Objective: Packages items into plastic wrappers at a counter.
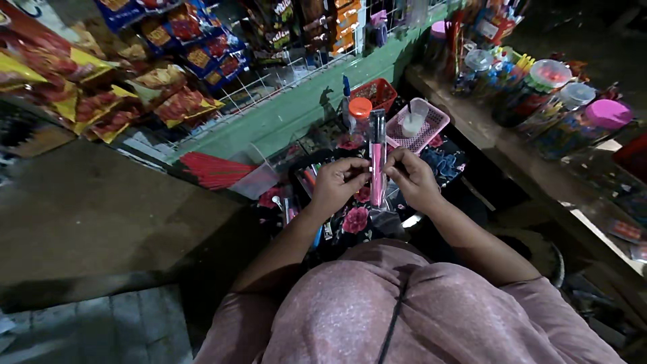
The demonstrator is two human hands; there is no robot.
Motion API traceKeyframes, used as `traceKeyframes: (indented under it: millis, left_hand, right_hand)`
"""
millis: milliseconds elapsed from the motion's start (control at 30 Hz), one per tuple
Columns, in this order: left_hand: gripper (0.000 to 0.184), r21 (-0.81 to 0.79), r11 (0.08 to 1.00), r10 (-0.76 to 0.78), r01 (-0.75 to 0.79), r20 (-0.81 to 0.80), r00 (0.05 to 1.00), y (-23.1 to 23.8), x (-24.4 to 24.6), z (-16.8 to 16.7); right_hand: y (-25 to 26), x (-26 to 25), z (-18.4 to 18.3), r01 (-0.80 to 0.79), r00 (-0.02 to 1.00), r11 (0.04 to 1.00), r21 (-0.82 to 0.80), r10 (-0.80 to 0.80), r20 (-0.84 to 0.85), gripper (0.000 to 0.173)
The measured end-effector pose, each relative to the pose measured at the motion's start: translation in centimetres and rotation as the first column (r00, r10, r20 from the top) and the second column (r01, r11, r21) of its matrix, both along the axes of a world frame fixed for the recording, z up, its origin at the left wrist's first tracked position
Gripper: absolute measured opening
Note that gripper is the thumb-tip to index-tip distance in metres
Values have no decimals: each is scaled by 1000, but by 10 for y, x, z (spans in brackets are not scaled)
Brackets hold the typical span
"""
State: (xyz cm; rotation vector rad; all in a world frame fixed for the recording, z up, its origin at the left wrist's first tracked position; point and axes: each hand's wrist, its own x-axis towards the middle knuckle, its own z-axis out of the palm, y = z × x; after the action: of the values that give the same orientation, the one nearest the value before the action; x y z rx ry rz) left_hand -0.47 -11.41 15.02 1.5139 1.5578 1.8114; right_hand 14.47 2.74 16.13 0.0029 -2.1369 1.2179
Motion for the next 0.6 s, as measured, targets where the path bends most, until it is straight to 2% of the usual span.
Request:
traceKeyframes:
  millis: [133, 267, 400, 533, 600]
  left_hand:
    - [13, 6, 1000, 9, -10, 28, 1000, 1, -1, 1]
    - [8, 9, 999, 37, -36, -95, 995, 1, -1, 1]
    - [13, 8, 997, 77, -78, -278, 958, 0, 4, 1]
    - [30, 112, 992, 84, -57, -247, 966, -1, 11, -2]
    - [28, 136, 985, 136, -104, -251, 958, -1, 14, -4]
  right_hand:
    - [-3, -1, -5, 26, 1000, 999, -24, -26, 1, 14]
    - [-3, 0, -7, 30, 999, 999, -23, -29, 27, 13]
    - [-3, 3, -7, 10, 1000, 999, -43, -9, 27, 17]
    - [-5, 4, -5, 6, 1000, 994, -105, -7, -6, 13]
    - [-6, 4, -5, 16, 1000, 993, -117, -18, -19, 12]
